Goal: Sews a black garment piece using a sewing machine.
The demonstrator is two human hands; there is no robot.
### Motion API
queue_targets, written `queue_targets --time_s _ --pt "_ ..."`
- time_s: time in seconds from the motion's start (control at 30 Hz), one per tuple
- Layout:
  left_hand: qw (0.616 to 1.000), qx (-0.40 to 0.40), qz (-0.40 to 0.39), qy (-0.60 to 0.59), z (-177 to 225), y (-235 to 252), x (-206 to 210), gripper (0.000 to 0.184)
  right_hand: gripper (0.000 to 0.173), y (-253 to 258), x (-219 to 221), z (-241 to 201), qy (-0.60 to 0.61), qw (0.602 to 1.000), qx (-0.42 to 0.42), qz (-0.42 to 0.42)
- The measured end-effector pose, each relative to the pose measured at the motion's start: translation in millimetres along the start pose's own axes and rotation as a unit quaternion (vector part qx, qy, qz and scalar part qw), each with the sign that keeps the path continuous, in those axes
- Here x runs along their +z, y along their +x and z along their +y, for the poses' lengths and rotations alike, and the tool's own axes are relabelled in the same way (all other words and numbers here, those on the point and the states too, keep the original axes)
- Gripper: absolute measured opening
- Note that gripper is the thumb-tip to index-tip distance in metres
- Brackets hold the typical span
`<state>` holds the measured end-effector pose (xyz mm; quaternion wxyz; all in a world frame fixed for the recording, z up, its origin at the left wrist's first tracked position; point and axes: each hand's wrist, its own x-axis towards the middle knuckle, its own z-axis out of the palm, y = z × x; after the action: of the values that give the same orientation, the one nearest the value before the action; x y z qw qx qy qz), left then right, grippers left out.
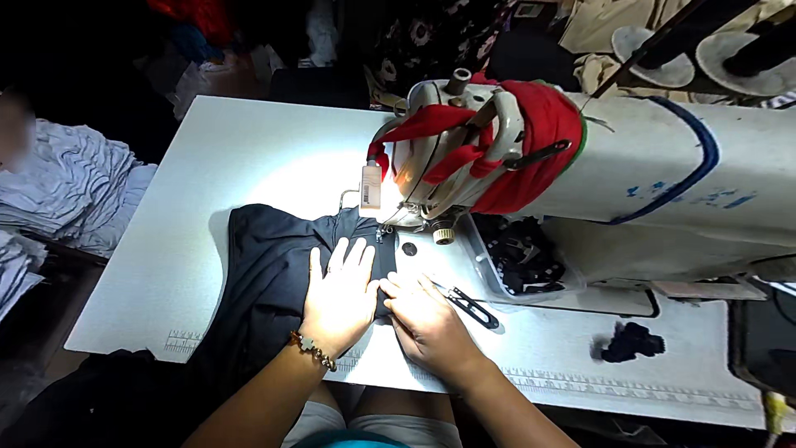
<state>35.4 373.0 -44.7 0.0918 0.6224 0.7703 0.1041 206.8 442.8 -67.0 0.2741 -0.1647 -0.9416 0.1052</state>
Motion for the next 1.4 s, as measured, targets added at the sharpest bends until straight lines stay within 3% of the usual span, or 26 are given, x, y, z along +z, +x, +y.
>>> queue_targets --time_s 1.2,1.4 --pt "0.999 0.007 -0.042 -0.004 -15.3 41.1 -13.1 0.056 0.028 30.9 8.2 11.3 -0.027 0.999 0.033 -0.022" --pt "0.999 0.042 -0.004 -0.030 -27.1 52.4 -11.4 0.052 0.026 33.4 14.2 11.5 -0.028 0.998 0.060 -0.014"
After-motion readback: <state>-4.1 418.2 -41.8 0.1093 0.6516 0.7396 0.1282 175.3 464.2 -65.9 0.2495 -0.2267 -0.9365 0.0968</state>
